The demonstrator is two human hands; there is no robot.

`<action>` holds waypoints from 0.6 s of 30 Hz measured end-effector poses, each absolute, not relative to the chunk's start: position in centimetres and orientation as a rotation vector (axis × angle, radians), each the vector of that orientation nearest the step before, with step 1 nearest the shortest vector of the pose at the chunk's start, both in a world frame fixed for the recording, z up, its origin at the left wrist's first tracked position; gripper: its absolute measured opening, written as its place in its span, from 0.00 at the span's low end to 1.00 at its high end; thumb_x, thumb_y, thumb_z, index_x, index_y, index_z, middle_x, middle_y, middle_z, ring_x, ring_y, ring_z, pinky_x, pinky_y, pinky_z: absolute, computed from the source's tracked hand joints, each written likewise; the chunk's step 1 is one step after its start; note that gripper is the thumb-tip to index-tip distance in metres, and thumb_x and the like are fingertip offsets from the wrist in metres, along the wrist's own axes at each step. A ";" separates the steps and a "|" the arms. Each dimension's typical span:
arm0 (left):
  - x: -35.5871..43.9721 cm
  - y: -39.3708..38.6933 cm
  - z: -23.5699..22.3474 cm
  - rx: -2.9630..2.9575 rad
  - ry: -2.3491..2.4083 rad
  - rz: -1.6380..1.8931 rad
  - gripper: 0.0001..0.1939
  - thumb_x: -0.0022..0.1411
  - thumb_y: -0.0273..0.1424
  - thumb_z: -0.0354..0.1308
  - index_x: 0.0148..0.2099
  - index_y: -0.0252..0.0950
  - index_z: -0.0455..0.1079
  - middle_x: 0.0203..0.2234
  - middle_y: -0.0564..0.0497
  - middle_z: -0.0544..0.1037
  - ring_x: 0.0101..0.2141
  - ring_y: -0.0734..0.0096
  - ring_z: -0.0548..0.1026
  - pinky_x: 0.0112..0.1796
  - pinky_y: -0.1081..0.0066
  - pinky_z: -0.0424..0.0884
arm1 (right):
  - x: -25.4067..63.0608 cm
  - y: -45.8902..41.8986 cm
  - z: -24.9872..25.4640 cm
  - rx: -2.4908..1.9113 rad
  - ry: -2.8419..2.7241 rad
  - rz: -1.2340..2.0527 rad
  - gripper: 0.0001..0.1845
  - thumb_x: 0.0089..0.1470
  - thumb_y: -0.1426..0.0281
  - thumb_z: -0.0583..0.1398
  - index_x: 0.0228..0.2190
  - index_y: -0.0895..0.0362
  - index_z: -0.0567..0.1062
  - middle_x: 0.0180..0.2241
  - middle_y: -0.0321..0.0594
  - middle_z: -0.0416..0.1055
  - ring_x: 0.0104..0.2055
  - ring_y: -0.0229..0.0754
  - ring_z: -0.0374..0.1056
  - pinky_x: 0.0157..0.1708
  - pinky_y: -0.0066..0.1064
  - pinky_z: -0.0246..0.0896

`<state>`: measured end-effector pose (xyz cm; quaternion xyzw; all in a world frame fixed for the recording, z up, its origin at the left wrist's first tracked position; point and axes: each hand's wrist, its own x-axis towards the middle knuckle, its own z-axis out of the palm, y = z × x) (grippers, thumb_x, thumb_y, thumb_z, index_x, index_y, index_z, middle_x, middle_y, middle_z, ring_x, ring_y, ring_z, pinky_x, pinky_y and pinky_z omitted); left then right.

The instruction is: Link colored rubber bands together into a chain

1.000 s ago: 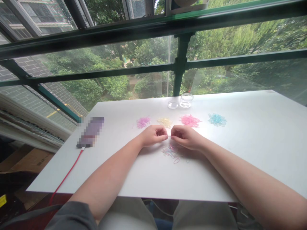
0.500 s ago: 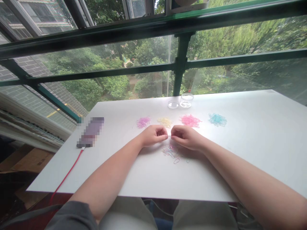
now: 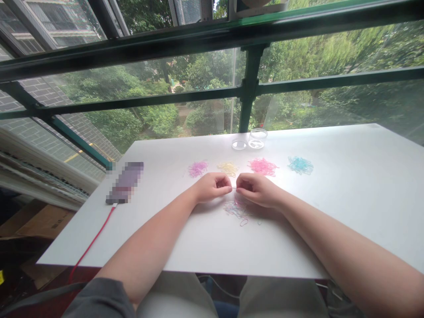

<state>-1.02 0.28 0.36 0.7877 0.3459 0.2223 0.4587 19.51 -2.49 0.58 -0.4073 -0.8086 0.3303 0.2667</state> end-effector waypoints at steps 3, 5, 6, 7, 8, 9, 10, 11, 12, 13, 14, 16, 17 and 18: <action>-1.0 0.3 0.3 1.945 0.858 0.548 0.09 0.54 0.35 0.56 0.31 0.32 0.67 0.23 0.53 0.68 0.25 0.78 0.64 0.27 0.77 0.60 | 19.5 -2.5 0.6 -1.100 -2.180 0.896 0.02 0.49 0.71 0.55 0.25 0.57 0.66 0.19 0.31 0.60 0.21 0.32 0.54 0.21 0.25 0.49; -1.0 0.3 0.3 1.949 0.863 0.548 0.10 0.54 0.35 0.56 0.31 0.32 0.67 0.23 0.53 0.68 0.25 0.78 0.64 0.26 0.77 0.60 | 19.6 -2.5 0.5 -1.098 -2.174 0.899 0.02 0.49 0.71 0.55 0.26 0.57 0.66 0.19 0.31 0.59 0.21 0.32 0.53 0.21 0.25 0.48; -1.0 0.3 0.3 1.950 0.863 0.548 0.10 0.54 0.35 0.56 0.31 0.32 0.67 0.23 0.53 0.68 0.24 0.78 0.64 0.26 0.77 0.60 | 19.6 -2.5 0.5 -1.094 -2.170 0.902 0.02 0.49 0.71 0.55 0.26 0.57 0.65 0.19 0.31 0.59 0.21 0.32 0.53 0.21 0.25 0.48; -1.0 0.3 0.3 1.949 0.860 0.549 0.10 0.54 0.35 0.56 0.31 0.32 0.67 0.23 0.53 0.68 0.24 0.78 0.64 0.26 0.77 0.60 | 19.6 -2.4 0.4 -1.088 -2.164 0.906 0.02 0.49 0.71 0.55 0.25 0.57 0.65 0.19 0.31 0.59 0.21 0.32 0.53 0.21 0.25 0.48; -1.0 0.3 0.3 1.945 0.857 0.551 0.09 0.54 0.35 0.56 0.31 0.32 0.67 0.23 0.53 0.67 0.24 0.78 0.63 0.26 0.77 0.60 | 19.6 -2.4 0.4 -1.078 -2.157 0.911 0.03 0.49 0.71 0.55 0.25 0.57 0.65 0.19 0.31 0.58 0.21 0.32 0.53 0.21 0.25 0.48; -1.0 0.2 0.3 1.939 0.852 0.554 0.09 0.54 0.35 0.56 0.31 0.32 0.67 0.23 0.54 0.67 0.24 0.79 0.63 0.26 0.77 0.59 | 19.5 -2.4 0.3 -1.064 -2.149 0.918 0.03 0.49 0.72 0.55 0.25 0.57 0.64 0.19 0.30 0.58 0.21 0.32 0.52 0.22 0.25 0.47; -1.0 0.2 0.4 1.932 0.845 0.557 0.09 0.54 0.34 0.56 0.31 0.32 0.67 0.22 0.54 0.67 0.24 0.79 0.62 0.26 0.77 0.59 | 19.5 -2.4 0.3 -1.047 -2.142 0.925 0.03 0.49 0.72 0.55 0.25 0.57 0.64 0.19 0.30 0.57 0.22 0.32 0.52 0.22 0.26 0.47; -1.0 0.2 0.4 1.922 0.838 0.562 0.09 0.54 0.34 0.56 0.30 0.32 0.66 0.22 0.54 0.66 0.24 0.79 0.62 0.25 0.77 0.58 | 19.5 -2.4 0.2 -1.031 -2.136 0.931 0.03 0.49 0.72 0.54 0.25 0.57 0.63 0.20 0.30 0.57 0.22 0.32 0.52 0.22 0.26 0.48; -1.0 0.2 0.4 1.911 0.831 0.566 0.09 0.53 0.34 0.56 0.30 0.32 0.66 0.22 0.54 0.66 0.24 0.80 0.61 0.25 0.77 0.58 | 19.5 -2.4 0.2 -1.018 -2.131 0.937 0.04 0.49 0.72 0.54 0.25 0.57 0.63 0.20 0.31 0.56 0.22 0.32 0.52 0.23 0.26 0.48; -1.0 0.2 0.5 1.898 0.824 0.572 0.09 0.53 0.34 0.56 0.30 0.32 0.66 0.22 0.55 0.65 0.23 0.80 0.61 0.25 0.77 0.57 | 19.5 -2.3 0.2 -1.010 -2.125 0.941 0.04 0.49 0.73 0.54 0.25 0.57 0.62 0.21 0.31 0.56 0.23 0.32 0.52 0.23 0.26 0.48; -1.0 0.3 0.5 1.884 0.815 0.575 0.10 0.53 0.34 0.57 0.29 0.32 0.65 0.22 0.55 0.65 0.23 0.80 0.60 0.25 0.77 0.57 | 19.6 -2.3 0.2 -1.006 -2.118 0.944 0.04 0.49 0.73 0.54 0.25 0.57 0.62 0.21 0.31 0.57 0.23 0.32 0.52 0.23 0.26 0.48; -1.1 0.4 0.5 1.858 0.801 0.582 0.10 0.53 0.34 0.57 0.29 0.32 0.64 0.21 0.56 0.64 0.23 0.81 0.60 0.24 0.77 0.56 | 19.8 -2.2 0.3 -1.013 -2.095 0.943 0.04 0.49 0.73 0.54 0.25 0.57 0.62 0.21 0.31 0.56 0.23 0.33 0.51 0.23 0.26 0.48; -1.2 0.5 0.5 1.845 0.794 0.588 0.10 0.53 0.34 0.57 0.29 0.32 0.64 0.21 0.56 0.63 0.22 0.81 0.59 0.24 0.78 0.56 | 19.9 -2.1 0.3 -1.022 -2.079 0.938 0.04 0.49 0.73 0.54 0.25 0.57 0.62 0.21 0.31 0.56 0.23 0.33 0.51 0.23 0.26 0.47; -1.3 0.6 0.5 1.832 0.788 0.596 0.11 0.53 0.35 0.57 0.28 0.32 0.63 0.21 0.56 0.63 0.22 0.81 0.59 0.24 0.78 0.56 | 20.0 -2.0 0.3 -1.033 -2.060 0.929 0.04 0.49 0.73 0.54 0.24 0.57 0.61 0.21 0.31 0.55 0.23 0.33 0.51 0.23 0.27 0.47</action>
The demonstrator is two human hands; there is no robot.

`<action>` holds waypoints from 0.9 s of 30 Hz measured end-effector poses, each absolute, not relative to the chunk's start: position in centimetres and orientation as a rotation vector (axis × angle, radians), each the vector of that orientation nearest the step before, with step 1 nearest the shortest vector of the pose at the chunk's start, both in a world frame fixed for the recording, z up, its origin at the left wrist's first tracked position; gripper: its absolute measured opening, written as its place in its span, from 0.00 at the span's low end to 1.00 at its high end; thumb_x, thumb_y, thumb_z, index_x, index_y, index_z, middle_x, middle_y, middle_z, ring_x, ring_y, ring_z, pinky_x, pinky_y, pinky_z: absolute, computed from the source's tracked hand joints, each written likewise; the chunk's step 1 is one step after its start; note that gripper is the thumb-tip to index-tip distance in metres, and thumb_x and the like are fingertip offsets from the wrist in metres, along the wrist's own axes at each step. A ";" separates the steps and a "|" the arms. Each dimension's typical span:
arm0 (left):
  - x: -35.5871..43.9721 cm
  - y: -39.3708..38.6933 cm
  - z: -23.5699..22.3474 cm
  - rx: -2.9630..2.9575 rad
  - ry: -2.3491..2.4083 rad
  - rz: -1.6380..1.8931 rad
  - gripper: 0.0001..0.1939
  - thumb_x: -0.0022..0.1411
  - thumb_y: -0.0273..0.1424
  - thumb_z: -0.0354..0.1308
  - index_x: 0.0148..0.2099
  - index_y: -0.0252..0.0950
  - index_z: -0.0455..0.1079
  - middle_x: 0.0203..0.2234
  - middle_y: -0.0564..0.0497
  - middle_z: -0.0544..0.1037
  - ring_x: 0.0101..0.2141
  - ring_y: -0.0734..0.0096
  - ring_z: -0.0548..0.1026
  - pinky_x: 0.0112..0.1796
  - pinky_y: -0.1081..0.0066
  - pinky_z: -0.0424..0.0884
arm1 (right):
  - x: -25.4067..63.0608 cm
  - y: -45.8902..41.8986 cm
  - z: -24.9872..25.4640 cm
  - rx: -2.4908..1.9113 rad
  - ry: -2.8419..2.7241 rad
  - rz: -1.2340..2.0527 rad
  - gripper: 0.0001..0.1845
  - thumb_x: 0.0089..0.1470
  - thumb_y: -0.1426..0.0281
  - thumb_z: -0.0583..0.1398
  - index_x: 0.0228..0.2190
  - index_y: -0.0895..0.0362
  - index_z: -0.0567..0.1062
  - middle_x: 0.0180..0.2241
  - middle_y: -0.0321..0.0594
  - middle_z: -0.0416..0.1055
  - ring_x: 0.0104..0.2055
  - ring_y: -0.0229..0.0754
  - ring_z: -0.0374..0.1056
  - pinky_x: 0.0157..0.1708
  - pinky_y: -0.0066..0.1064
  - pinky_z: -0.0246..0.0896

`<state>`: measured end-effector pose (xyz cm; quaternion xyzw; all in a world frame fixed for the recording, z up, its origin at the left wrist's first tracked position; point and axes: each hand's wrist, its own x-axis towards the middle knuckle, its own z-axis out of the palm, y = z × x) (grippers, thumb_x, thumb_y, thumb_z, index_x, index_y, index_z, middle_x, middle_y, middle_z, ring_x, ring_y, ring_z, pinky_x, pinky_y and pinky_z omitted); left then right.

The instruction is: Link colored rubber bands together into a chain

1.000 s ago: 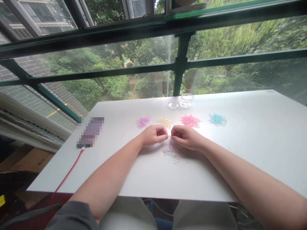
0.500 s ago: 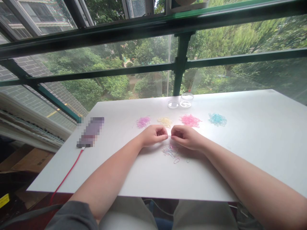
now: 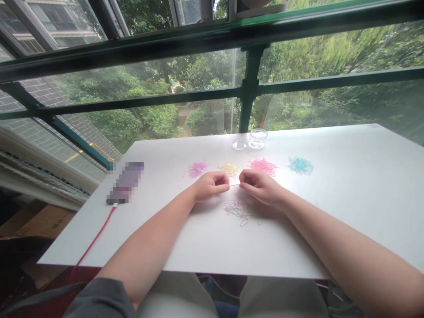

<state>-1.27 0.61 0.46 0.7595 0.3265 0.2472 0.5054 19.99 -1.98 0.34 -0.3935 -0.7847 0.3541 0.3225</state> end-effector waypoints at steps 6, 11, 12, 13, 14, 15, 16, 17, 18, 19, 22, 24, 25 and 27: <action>-1.3 0.8 0.3 1.804 0.777 0.607 0.12 0.52 0.36 0.58 0.28 0.31 0.63 0.21 0.56 0.63 0.22 0.81 0.59 0.23 0.78 0.55 | 20.0 -2.0 0.6 -1.106 -2.030 0.889 0.06 0.44 0.76 0.54 0.22 0.56 0.58 0.19 0.30 0.52 0.22 0.32 0.49 0.22 0.26 0.45; -1.1 0.4 0.3 1.856 0.817 0.608 0.10 0.53 0.34 0.58 0.29 0.31 0.64 0.22 0.55 0.64 0.23 0.81 0.60 0.24 0.78 0.57 | 19.5 -2.3 0.6 -1.045 -2.103 0.933 0.06 0.40 0.77 0.52 0.20 0.56 0.57 0.19 0.29 0.50 0.22 0.32 0.47 0.21 0.25 0.43; -1.1 0.4 0.3 1.867 0.834 0.622 0.10 0.53 0.34 0.57 0.30 0.31 0.64 0.22 0.55 0.65 0.23 0.81 0.60 0.24 0.78 0.57 | 19.5 -2.3 0.6 -1.029 -2.103 0.944 0.06 0.40 0.77 0.52 0.20 0.56 0.57 0.19 0.29 0.50 0.22 0.32 0.47 0.22 0.25 0.43; -1.0 0.4 0.3 1.879 0.850 0.636 0.10 0.53 0.34 0.57 0.30 0.31 0.65 0.22 0.54 0.65 0.23 0.80 0.60 0.23 0.78 0.57 | 19.5 -2.3 0.6 -1.015 -2.100 0.954 0.06 0.39 0.78 0.52 0.20 0.56 0.57 0.19 0.30 0.49 0.23 0.32 0.47 0.22 0.25 0.43; -1.0 0.3 0.3 1.890 0.863 0.646 0.10 0.53 0.34 0.57 0.30 0.31 0.65 0.22 0.54 0.65 0.23 0.80 0.60 0.23 0.78 0.57 | 19.5 -2.3 0.6 -1.001 -2.098 0.964 0.06 0.39 0.78 0.51 0.20 0.56 0.57 0.20 0.30 0.49 0.23 0.32 0.47 0.22 0.25 0.43; -0.9 0.3 0.4 1.900 0.872 0.653 0.10 0.53 0.34 0.57 0.29 0.31 0.65 0.22 0.54 0.65 0.23 0.80 0.60 0.23 0.78 0.57 | 19.5 -2.2 0.5 -0.987 -2.097 0.972 0.07 0.39 0.78 0.51 0.20 0.56 0.57 0.20 0.29 0.49 0.23 0.32 0.47 0.22 0.26 0.43; -0.9 0.3 0.4 1.909 0.882 0.657 0.10 0.53 0.34 0.57 0.29 0.31 0.65 0.22 0.55 0.65 0.23 0.80 0.60 0.23 0.78 0.57 | 19.5 -2.2 0.5 -0.974 -2.098 0.981 0.07 0.38 0.78 0.51 0.20 0.56 0.56 0.20 0.29 0.49 0.23 0.32 0.47 0.22 0.26 0.42; -0.9 0.3 0.4 1.919 0.892 0.661 0.10 0.53 0.34 0.56 0.29 0.32 0.65 0.21 0.55 0.65 0.23 0.81 0.60 0.23 0.78 0.57 | 19.6 -2.2 0.5 -0.964 -2.101 0.986 0.07 0.38 0.79 0.51 0.20 0.56 0.56 0.20 0.29 0.48 0.23 0.32 0.46 0.22 0.26 0.42; -0.9 0.3 0.5 1.932 0.902 0.664 0.10 0.54 0.34 0.56 0.29 0.32 0.65 0.21 0.55 0.65 0.22 0.81 0.60 0.23 0.78 0.57 | 19.6 -2.2 0.5 -0.956 -2.103 0.987 0.07 0.38 0.79 0.51 0.20 0.56 0.56 0.20 0.29 0.48 0.23 0.32 0.46 0.22 0.26 0.42; -0.9 0.4 0.5 1.948 0.911 0.668 0.09 0.54 0.34 0.56 0.29 0.32 0.65 0.21 0.55 0.65 0.22 0.81 0.61 0.24 0.78 0.58 | 19.6 -2.2 0.5 -0.951 -2.106 0.984 0.08 0.38 0.79 0.51 0.20 0.56 0.56 0.20 0.29 0.48 0.23 0.32 0.46 0.23 0.26 0.42; -1.3 0.6 0.7 2.006 0.947 0.700 0.09 0.55 0.34 0.55 0.30 0.32 0.65 0.22 0.54 0.67 0.23 0.80 0.62 0.25 0.78 0.59 | 19.7 -2.2 0.4 -0.950 -2.113 0.964 0.08 0.38 0.79 0.51 0.19 0.56 0.55 0.20 0.29 0.48 0.23 0.32 0.46 0.23 0.27 0.42; -1.5 0.7 0.8 2.037 0.983 0.732 0.08 0.55 0.33 0.54 0.30 0.32 0.65 0.23 0.54 0.68 0.24 0.79 0.63 0.25 0.77 0.60 | 19.8 -2.1 0.5 -0.958 -2.108 0.948 0.09 0.37 0.79 0.51 0.19 0.56 0.54 0.20 0.29 0.47 0.23 0.32 0.46 0.23 0.27 0.42; -1.6 0.7 0.9 2.051 0.999 0.742 0.08 0.55 0.33 0.54 0.30 0.32 0.65 0.23 0.54 0.68 0.24 0.79 0.64 0.26 0.77 0.60 | 19.8 -2.1 0.5 -0.966 -2.099 0.944 0.09 0.38 0.79 0.51 0.19 0.56 0.54 0.20 0.29 0.48 0.23 0.32 0.46 0.23 0.27 0.42; -1.6 0.6 1.0 2.093 1.006 0.740 0.07 0.55 0.32 0.54 0.30 0.33 0.66 0.23 0.53 0.69 0.24 0.78 0.65 0.26 0.77 0.61 | 19.8 -2.1 0.5 -0.987 -2.076 0.942 0.09 0.39 0.79 0.51 0.19 0.56 0.55 0.20 0.29 0.48 0.23 0.32 0.46 0.23 0.27 0.42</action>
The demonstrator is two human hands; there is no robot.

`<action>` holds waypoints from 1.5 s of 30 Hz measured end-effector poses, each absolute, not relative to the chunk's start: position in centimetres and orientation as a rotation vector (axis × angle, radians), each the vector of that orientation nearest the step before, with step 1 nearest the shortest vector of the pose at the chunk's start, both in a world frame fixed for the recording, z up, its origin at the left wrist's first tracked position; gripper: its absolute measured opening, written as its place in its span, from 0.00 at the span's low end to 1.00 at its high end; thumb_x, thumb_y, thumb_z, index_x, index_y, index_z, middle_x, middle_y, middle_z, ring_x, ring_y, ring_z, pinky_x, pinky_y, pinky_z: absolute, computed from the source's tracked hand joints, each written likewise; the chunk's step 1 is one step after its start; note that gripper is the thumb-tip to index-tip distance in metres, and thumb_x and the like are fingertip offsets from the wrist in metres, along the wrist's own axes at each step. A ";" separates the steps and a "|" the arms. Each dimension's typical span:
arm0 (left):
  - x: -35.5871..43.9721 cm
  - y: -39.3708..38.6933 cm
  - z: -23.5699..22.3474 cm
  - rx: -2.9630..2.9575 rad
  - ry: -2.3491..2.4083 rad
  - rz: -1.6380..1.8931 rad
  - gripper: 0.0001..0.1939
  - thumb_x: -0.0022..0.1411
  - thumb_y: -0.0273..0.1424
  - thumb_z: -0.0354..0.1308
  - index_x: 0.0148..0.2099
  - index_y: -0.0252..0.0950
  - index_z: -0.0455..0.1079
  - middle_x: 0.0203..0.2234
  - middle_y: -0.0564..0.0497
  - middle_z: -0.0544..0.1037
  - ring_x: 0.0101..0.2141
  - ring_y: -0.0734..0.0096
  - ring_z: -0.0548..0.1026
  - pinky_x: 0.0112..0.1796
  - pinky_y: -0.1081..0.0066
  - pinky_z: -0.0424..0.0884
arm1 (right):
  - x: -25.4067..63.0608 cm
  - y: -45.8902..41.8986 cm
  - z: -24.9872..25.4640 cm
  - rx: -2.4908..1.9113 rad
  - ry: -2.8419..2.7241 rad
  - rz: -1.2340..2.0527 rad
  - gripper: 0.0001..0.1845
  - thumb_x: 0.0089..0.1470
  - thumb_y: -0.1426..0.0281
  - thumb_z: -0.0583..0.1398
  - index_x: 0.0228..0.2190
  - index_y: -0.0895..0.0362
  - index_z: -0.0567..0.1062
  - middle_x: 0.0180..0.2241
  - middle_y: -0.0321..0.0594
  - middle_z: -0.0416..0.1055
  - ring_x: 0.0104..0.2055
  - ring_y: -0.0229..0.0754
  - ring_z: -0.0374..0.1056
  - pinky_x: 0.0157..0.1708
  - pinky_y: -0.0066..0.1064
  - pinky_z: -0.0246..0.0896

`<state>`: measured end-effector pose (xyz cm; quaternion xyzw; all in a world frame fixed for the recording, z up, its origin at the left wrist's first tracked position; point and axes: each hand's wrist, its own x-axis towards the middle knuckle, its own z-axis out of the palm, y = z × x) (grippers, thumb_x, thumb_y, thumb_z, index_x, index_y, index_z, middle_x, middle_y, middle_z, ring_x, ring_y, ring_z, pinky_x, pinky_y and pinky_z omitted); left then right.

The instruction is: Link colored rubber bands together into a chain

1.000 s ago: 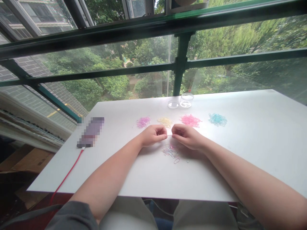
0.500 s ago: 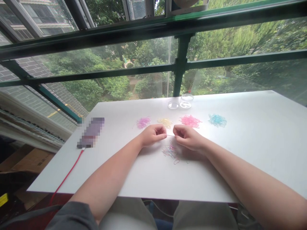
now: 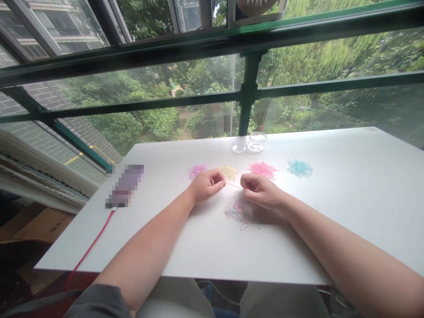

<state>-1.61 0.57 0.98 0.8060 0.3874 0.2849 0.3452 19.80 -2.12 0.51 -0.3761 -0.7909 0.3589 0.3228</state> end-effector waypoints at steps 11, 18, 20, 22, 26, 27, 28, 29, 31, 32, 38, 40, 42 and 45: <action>-1.7 0.4 0.9 2.237 0.944 0.729 0.04 0.54 0.29 0.54 0.29 0.33 0.68 0.24 0.52 0.72 0.26 0.76 0.67 0.30 0.74 0.62 | 19.6 -2.3 0.3 -1.030 -2.080 0.991 0.07 0.44 0.77 0.53 0.22 0.56 0.58 0.20 0.30 0.52 0.23 0.32 0.50 0.23 0.27 0.46; -2.7 1.5 0.5 2.214 1.074 0.884 0.06 0.55 0.30 0.53 0.30 0.33 0.67 0.23 0.53 0.72 0.26 0.76 0.67 0.30 0.74 0.62 | 19.6 -2.1 0.0 -1.024 -2.069 1.012 0.06 0.45 0.78 0.52 0.22 0.56 0.58 0.21 0.30 0.52 0.23 0.33 0.49 0.23 0.26 0.45; -2.6 1.4 0.4 2.220 1.044 0.858 0.06 0.55 0.30 0.54 0.30 0.33 0.67 0.24 0.52 0.72 0.26 0.77 0.67 0.30 0.75 0.62 | 19.6 -2.1 0.0 -1.028 -2.067 1.014 0.06 0.45 0.77 0.52 0.22 0.56 0.59 0.21 0.30 0.53 0.23 0.33 0.49 0.23 0.27 0.46; -2.6 1.3 0.4 2.230 1.032 0.857 0.05 0.55 0.30 0.54 0.30 0.33 0.68 0.24 0.52 0.72 0.26 0.77 0.67 0.30 0.75 0.62 | 19.7 -2.1 0.1 -1.031 -2.064 1.009 0.06 0.46 0.77 0.52 0.22 0.56 0.59 0.21 0.30 0.53 0.23 0.33 0.50 0.23 0.27 0.46; -3.0 1.6 0.5 2.225 1.125 0.952 0.06 0.56 0.31 0.54 0.30 0.33 0.68 0.23 0.53 0.72 0.26 0.77 0.67 0.30 0.75 0.62 | 19.8 -2.1 0.3 -1.042 -2.044 0.983 0.06 0.46 0.76 0.53 0.22 0.56 0.58 0.21 0.30 0.53 0.23 0.33 0.50 0.24 0.27 0.47; -3.2 1.8 0.5 2.223 1.144 0.970 0.06 0.56 0.31 0.54 0.30 0.34 0.68 0.23 0.53 0.72 0.26 0.77 0.67 0.30 0.75 0.62 | 19.8 -2.1 0.4 -1.047 -2.037 0.979 0.07 0.46 0.76 0.53 0.22 0.56 0.58 0.21 0.30 0.53 0.23 0.33 0.51 0.24 0.27 0.47; -3.4 1.9 0.4 2.224 1.151 0.977 0.06 0.56 0.31 0.54 0.30 0.34 0.68 0.23 0.53 0.72 0.26 0.77 0.67 0.30 0.75 0.62 | 19.7 -2.1 0.4 -1.052 -2.031 0.977 0.06 0.47 0.76 0.53 0.22 0.56 0.58 0.21 0.30 0.53 0.23 0.33 0.51 0.24 0.27 0.47; -3.5 2.0 0.4 2.228 1.148 0.978 0.06 0.56 0.31 0.54 0.30 0.34 0.68 0.23 0.53 0.72 0.26 0.77 0.67 0.30 0.75 0.62 | 19.7 -2.1 0.4 -1.058 -2.029 0.974 0.06 0.47 0.76 0.53 0.23 0.56 0.58 0.21 0.30 0.53 0.23 0.33 0.51 0.24 0.27 0.47; -3.9 2.1 0.4 2.228 1.134 0.970 0.06 0.56 0.31 0.53 0.30 0.34 0.68 0.23 0.53 0.72 0.25 0.78 0.66 0.29 0.76 0.62 | 19.7 -2.2 0.3 -1.076 -2.031 0.959 0.06 0.47 0.76 0.53 0.23 0.56 0.58 0.21 0.30 0.54 0.23 0.33 0.51 0.24 0.27 0.47; -4.2 2.2 0.4 2.221 1.133 0.964 0.06 0.56 0.31 0.53 0.30 0.34 0.67 0.23 0.53 0.72 0.25 0.78 0.65 0.29 0.76 0.62 | 19.7 -2.2 0.2 -1.089 -2.037 0.946 0.06 0.46 0.76 0.53 0.23 0.56 0.58 0.21 0.30 0.54 0.23 0.33 0.51 0.24 0.27 0.47; -6.0 3.0 0.8 2.211 1.352 0.897 0.06 0.53 0.32 0.54 0.29 0.34 0.69 0.23 0.53 0.74 0.26 0.76 0.68 0.30 0.75 0.64 | 20.0 -2.2 -0.2 -1.143 -2.128 0.896 0.06 0.46 0.76 0.52 0.23 0.55 0.57 0.21 0.30 0.53 0.23 0.33 0.51 0.23 0.26 0.47; -6.5 3.4 0.8 2.222 1.489 0.902 0.06 0.52 0.32 0.54 0.29 0.35 0.70 0.25 0.53 0.75 0.28 0.74 0.70 0.32 0.74 0.65 | 20.0 -2.2 -0.1 -1.149 -2.161 0.888 0.06 0.47 0.76 0.52 0.23 0.55 0.57 0.21 0.30 0.54 0.23 0.33 0.51 0.23 0.27 0.47; -6.9 3.8 0.7 2.202 1.615 0.920 0.06 0.52 0.32 0.55 0.29 0.36 0.71 0.26 0.53 0.76 0.29 0.72 0.71 0.34 0.73 0.66 | 20.1 -2.3 0.0 -1.158 -2.182 0.876 0.06 0.47 0.76 0.52 0.23 0.55 0.58 0.21 0.30 0.54 0.23 0.33 0.51 0.23 0.27 0.47; -7.3 4.1 0.2 2.132 1.726 0.936 0.06 0.51 0.32 0.55 0.30 0.37 0.72 0.27 0.53 0.77 0.30 0.72 0.71 0.34 0.72 0.67 | 20.1 -2.3 0.1 -1.167 -2.198 0.857 0.05 0.47 0.75 0.52 0.23 0.56 0.58 0.21 0.30 0.55 0.23 0.33 0.52 0.24 0.27 0.48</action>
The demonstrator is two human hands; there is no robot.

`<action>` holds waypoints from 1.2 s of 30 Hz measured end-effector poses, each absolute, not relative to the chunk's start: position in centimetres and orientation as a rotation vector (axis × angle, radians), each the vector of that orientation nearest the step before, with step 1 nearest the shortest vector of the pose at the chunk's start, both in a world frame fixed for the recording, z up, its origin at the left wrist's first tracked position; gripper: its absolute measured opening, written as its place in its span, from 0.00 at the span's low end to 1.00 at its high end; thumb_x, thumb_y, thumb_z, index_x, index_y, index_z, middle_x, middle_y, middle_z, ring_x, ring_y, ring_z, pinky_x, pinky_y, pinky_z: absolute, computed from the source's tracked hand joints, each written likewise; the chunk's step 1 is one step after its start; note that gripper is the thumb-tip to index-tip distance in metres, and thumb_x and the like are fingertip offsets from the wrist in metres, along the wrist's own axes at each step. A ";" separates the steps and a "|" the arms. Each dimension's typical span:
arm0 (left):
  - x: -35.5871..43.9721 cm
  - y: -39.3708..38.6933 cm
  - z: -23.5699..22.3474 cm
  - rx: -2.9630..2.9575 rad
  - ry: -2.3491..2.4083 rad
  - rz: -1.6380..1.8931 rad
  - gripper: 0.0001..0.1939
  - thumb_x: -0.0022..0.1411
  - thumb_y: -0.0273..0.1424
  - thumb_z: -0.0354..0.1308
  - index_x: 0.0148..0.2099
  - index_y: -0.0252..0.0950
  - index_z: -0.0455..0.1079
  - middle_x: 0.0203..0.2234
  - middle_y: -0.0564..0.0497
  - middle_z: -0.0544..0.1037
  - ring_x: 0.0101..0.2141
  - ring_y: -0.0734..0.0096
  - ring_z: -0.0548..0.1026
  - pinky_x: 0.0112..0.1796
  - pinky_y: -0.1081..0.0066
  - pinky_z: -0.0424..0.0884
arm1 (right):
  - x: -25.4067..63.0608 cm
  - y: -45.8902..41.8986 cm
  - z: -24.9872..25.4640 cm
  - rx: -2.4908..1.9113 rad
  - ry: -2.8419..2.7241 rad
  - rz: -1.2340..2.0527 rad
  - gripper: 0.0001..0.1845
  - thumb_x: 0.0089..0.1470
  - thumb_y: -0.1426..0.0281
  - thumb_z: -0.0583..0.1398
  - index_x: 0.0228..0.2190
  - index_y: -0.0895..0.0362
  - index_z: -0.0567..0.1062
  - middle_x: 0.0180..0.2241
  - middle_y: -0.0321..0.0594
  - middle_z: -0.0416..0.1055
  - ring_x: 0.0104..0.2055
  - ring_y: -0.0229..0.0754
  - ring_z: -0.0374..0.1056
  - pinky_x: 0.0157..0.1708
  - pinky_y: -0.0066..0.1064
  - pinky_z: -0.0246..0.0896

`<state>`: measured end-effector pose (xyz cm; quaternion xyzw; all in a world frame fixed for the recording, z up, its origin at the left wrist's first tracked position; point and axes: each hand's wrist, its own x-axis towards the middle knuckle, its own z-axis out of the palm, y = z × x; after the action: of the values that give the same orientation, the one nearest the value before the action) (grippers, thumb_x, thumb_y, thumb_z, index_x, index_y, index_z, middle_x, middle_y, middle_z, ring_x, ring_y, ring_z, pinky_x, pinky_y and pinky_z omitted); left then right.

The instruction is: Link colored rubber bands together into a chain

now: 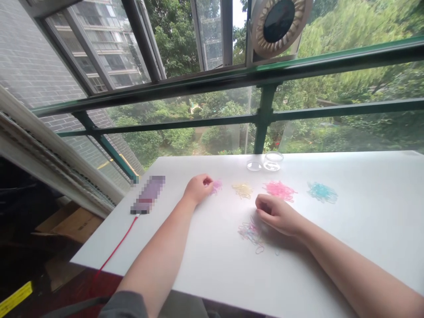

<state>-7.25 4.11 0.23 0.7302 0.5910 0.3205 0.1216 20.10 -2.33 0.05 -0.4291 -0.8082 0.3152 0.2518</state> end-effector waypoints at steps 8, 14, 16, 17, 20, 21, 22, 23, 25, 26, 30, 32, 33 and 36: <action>-7.4 4.5 -0.2 2.087 1.785 0.958 0.09 0.51 0.29 0.53 0.34 0.38 0.74 0.31 0.51 0.78 0.33 0.69 0.73 0.38 0.70 0.69 | 20.2 -2.3 0.1 -1.183 -2.203 0.840 0.05 0.48 0.74 0.52 0.23 0.55 0.59 0.21 0.31 0.56 0.24 0.34 0.53 0.24 0.27 0.49; -7.4 4.5 -0.2 2.082 1.761 0.965 0.11 0.51 0.27 0.52 0.34 0.38 0.75 0.32 0.52 0.78 0.34 0.70 0.73 0.39 0.70 0.69 | 20.2 -2.2 -0.1 -1.184 -2.209 0.827 0.04 0.48 0.74 0.52 0.24 0.55 0.60 0.22 0.31 0.57 0.25 0.34 0.54 0.25 0.28 0.50; -7.3 4.4 -0.3 2.054 1.740 0.975 0.12 0.51 0.27 0.52 0.35 0.37 0.75 0.31 0.52 0.78 0.33 0.70 0.74 0.38 0.71 0.69 | 20.2 -2.2 -0.1 -1.181 -2.212 0.822 0.04 0.48 0.74 0.52 0.24 0.55 0.60 0.22 0.32 0.58 0.25 0.35 0.54 0.25 0.28 0.50; -7.3 4.4 -0.3 2.040 1.727 0.983 0.12 0.51 0.26 0.51 0.35 0.37 0.75 0.31 0.52 0.78 0.33 0.71 0.74 0.38 0.71 0.70 | 20.3 -2.2 -0.1 -1.177 -2.214 0.819 0.04 0.48 0.74 0.52 0.24 0.55 0.60 0.22 0.32 0.58 0.24 0.35 0.54 0.25 0.28 0.50; -7.3 4.4 -0.3 2.023 1.690 1.022 0.14 0.50 0.24 0.50 0.37 0.37 0.74 0.30 0.52 0.79 0.32 0.72 0.74 0.37 0.72 0.70 | 20.3 -2.1 -0.1 -1.177 -2.218 0.811 0.04 0.48 0.73 0.52 0.24 0.55 0.60 0.22 0.32 0.59 0.24 0.35 0.55 0.25 0.28 0.51; -7.3 4.4 -0.3 2.025 1.681 1.042 0.15 0.50 0.23 0.50 0.38 0.36 0.74 0.31 0.52 0.79 0.32 0.72 0.74 0.37 0.73 0.70 | 20.3 -2.1 0.0 -1.185 -2.218 0.805 0.04 0.48 0.73 0.52 0.24 0.55 0.60 0.22 0.33 0.59 0.25 0.35 0.56 0.26 0.28 0.52; -7.3 4.4 -0.3 2.025 1.675 1.067 0.15 0.50 0.23 0.49 0.39 0.36 0.73 0.32 0.51 0.78 0.32 0.73 0.74 0.37 0.73 0.70 | 20.4 -2.1 0.0 -1.196 -2.218 0.795 0.03 0.48 0.73 0.53 0.24 0.55 0.61 0.23 0.33 0.61 0.25 0.36 0.57 0.26 0.28 0.53; -7.3 4.5 -0.2 2.019 1.671 1.096 0.16 0.50 0.22 0.49 0.40 0.36 0.72 0.33 0.51 0.78 0.32 0.73 0.74 0.36 0.73 0.70 | 20.5 -2.1 0.1 -1.212 -2.219 0.780 0.02 0.48 0.73 0.52 0.25 0.56 0.63 0.24 0.34 0.63 0.26 0.36 0.58 0.27 0.29 0.53; -7.3 4.6 -0.2 1.989 1.671 1.155 0.16 0.50 0.22 0.50 0.41 0.35 0.71 0.36 0.50 0.77 0.32 0.73 0.74 0.35 0.74 0.70 | 20.7 -2.1 0.3 -1.247 -2.230 0.758 0.04 0.49 0.73 0.52 0.28 0.56 0.67 0.26 0.37 0.66 0.28 0.37 0.61 0.29 0.30 0.55; -7.3 4.6 -0.1 1.968 1.673 1.181 0.16 0.50 0.22 0.50 0.41 0.35 0.70 0.37 0.49 0.77 0.32 0.73 0.74 0.34 0.74 0.70 | 20.8 -2.2 0.5 -1.260 -2.248 0.760 0.07 0.49 0.73 0.52 0.31 0.56 0.69 0.27 0.38 0.68 0.28 0.38 0.61 0.29 0.30 0.55; -7.2 4.6 -0.1 1.926 1.659 1.253 0.16 0.50 0.23 0.50 0.41 0.36 0.70 0.36 0.50 0.77 0.31 0.74 0.75 0.34 0.74 0.70 | 20.9 -2.4 1.1 -1.241 -2.384 0.824 0.13 0.48 0.72 0.55 0.37 0.54 0.73 0.26 0.38 0.68 0.26 0.37 0.62 0.27 0.29 0.56; -7.2 4.5 0.0 1.916 1.657 1.282 0.15 0.50 0.24 0.51 0.42 0.35 0.69 0.35 0.51 0.77 0.29 0.75 0.73 0.33 0.75 0.70 | 20.8 -2.4 1.2 -1.217 -2.436 0.810 0.13 0.47 0.72 0.56 0.36 0.54 0.75 0.26 0.38 0.69 0.26 0.37 0.62 0.27 0.29 0.56; -7.2 4.4 0.1 1.916 1.660 1.292 0.14 0.51 0.25 0.51 0.42 0.35 0.69 0.34 0.51 0.77 0.26 0.77 0.72 0.32 0.75 0.69 | 20.7 -2.4 1.2 -1.212 -2.448 0.789 0.12 0.46 0.72 0.57 0.35 0.53 0.75 0.26 0.38 0.69 0.26 0.37 0.63 0.27 0.29 0.56; -6.9 4.1 0.2 1.935 1.657 1.287 0.13 0.51 0.29 0.53 0.41 0.35 0.69 0.33 0.51 0.77 0.21 0.80 0.67 0.29 0.76 0.67 | 20.4 -2.3 1.0 -1.212 -2.452 0.734 0.09 0.45 0.73 0.58 0.30 0.54 0.76 0.26 0.38 0.69 0.26 0.37 0.62 0.27 0.28 0.55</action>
<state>-6.93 4.10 0.18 0.6710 0.5746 0.4462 0.1433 20.39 -2.31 1.02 -0.4228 -0.8555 0.2562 0.1541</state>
